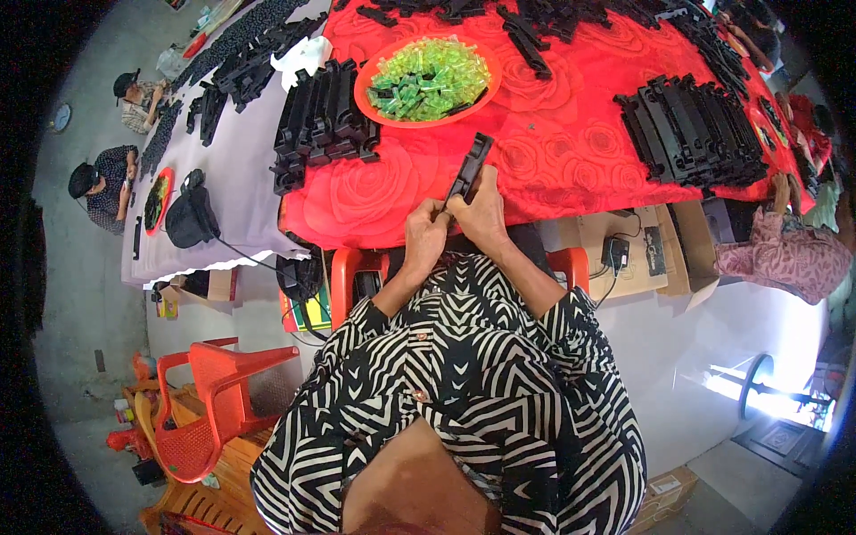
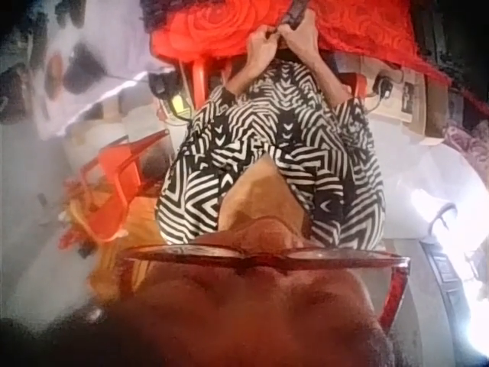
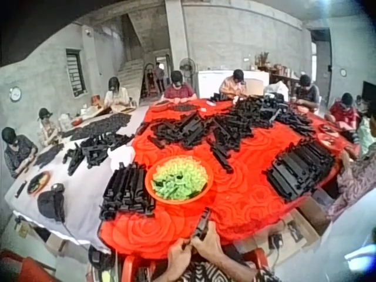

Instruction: The person assembles plastic components by hand, inserting small green pieces and black parts into black plastic frames, pressing them into place, and setting the assembled parts onto the table.

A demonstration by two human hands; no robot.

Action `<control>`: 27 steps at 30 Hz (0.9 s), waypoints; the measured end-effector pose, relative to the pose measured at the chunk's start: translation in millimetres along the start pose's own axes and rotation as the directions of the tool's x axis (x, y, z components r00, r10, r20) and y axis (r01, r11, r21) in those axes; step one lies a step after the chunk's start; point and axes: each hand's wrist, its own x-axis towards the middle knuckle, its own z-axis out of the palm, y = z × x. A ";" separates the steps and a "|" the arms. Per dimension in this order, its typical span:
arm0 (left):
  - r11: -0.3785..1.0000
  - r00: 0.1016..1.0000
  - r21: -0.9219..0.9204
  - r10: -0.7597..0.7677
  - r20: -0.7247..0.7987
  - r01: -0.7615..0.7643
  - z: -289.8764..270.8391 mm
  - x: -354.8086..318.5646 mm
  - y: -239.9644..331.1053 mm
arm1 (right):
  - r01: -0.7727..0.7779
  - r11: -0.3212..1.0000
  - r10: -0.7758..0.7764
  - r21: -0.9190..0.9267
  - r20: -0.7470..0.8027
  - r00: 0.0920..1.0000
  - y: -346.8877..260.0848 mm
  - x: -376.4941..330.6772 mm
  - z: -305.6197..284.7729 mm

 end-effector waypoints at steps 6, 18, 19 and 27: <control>0.983 0.978 -0.029 0.176 -0.114 -0.180 -0.6 2.6 1.3 | 0.056 0.995 -0.062 -0.077 -0.076 0.995 -0.4 -7.5 1.7; 0.952 0.956 -0.102 0.279 -0.090 -0.287 -4.3 2.7 9.8 | 0.158 0.981 -0.148 0.112 -0.089 0.985 -7.8 -10.1 0.5; 0.950 0.955 -0.111 0.281 -0.096 -0.290 -3.5 2.5 8.5 | 0.159 0.981 -0.150 0.111 -0.091 0.985 -8.7 -9.9 0.5; 0.944 0.969 -0.219 0.236 -0.079 -0.248 -1.0 1.4 9.6 | 0.176 0.981 -0.163 0.087 -0.135 0.977 -17.4 -13.1 -1.3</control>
